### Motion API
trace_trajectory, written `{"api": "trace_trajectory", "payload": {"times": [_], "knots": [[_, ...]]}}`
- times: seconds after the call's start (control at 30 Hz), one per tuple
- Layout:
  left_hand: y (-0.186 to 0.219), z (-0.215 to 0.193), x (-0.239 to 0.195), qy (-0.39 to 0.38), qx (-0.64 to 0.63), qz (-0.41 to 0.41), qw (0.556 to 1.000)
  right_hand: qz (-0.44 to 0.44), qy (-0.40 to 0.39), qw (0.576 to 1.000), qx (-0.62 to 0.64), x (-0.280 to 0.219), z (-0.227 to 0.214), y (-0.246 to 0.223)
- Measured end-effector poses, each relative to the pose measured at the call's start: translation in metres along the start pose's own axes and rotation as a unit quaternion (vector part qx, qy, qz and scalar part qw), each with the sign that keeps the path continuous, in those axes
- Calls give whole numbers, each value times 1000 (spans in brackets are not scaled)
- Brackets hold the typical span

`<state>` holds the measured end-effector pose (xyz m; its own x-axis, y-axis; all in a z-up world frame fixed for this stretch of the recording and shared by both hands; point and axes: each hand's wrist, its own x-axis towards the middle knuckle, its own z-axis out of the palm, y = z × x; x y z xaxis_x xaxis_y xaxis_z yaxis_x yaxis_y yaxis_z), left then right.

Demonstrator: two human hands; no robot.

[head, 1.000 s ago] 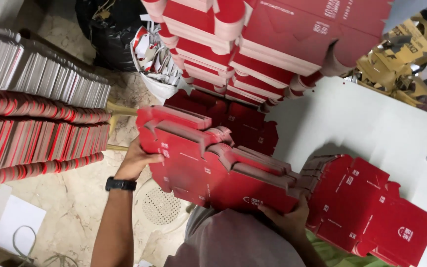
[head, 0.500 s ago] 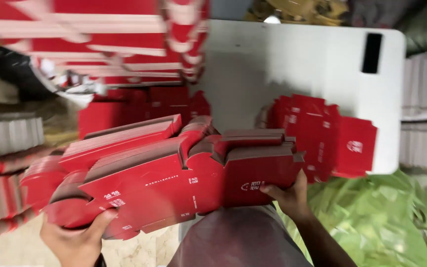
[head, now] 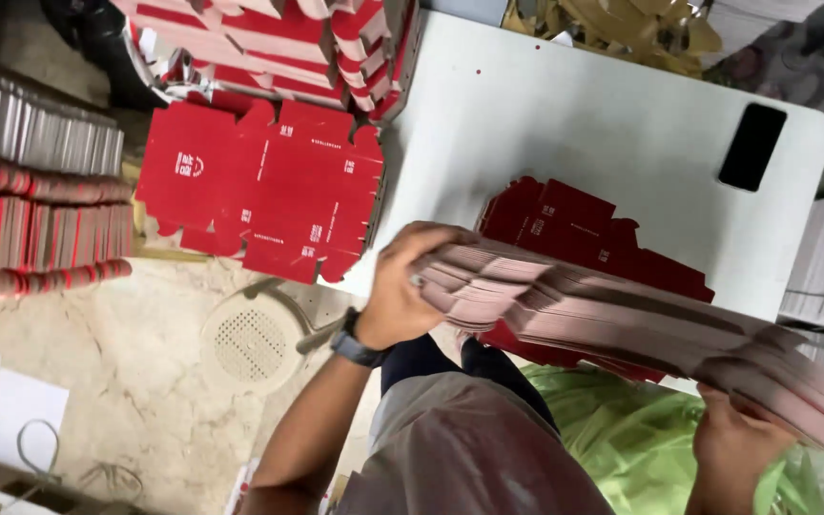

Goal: Organizing and stacking red cardboard box flats by moving them from a pallet to a table and fanning through them.

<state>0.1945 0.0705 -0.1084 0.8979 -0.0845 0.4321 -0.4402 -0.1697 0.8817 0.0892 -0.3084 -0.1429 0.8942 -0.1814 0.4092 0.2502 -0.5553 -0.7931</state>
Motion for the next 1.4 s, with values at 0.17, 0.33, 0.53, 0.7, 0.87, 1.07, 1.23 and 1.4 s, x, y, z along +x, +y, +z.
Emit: {"api": "trace_trajectory", "payload": {"times": [0.17, 0.33, 0.53, 0.7, 0.87, 1.07, 1.23, 1.4], "knots": [[-61, 64, -30, -21, -5, -155, 988, 189, -33, 981, -31, -33, -30, 113], [-71, 76, -38, -32, 16, -119, 992, 185, 8, 966, 182, -50, -31, 158], [-41, 72, -28, -84, 23, -132, 987, 113, 29, 974, 194, -33, -36, 116], [-18, 76, -28, -89, 9, -130, 987, 91, -6, 980, 179, -28, -43, 100], [-3, 94, -41, 13, 64, -119, 991, 34, -1, 984, 172, -27, -41, 89], [-20, 81, -32, -77, 94, -84, 989, 32, 4, 983, 179, -21, -43, 91], [-14, 83, -34, -87, 94, -79, 989, 177, -15, 977, 116, -23, -57, 91], [-17, 73, -36, -93, 26, -139, 985, 184, -15, 962, 200, -32, -48, 91]]}}
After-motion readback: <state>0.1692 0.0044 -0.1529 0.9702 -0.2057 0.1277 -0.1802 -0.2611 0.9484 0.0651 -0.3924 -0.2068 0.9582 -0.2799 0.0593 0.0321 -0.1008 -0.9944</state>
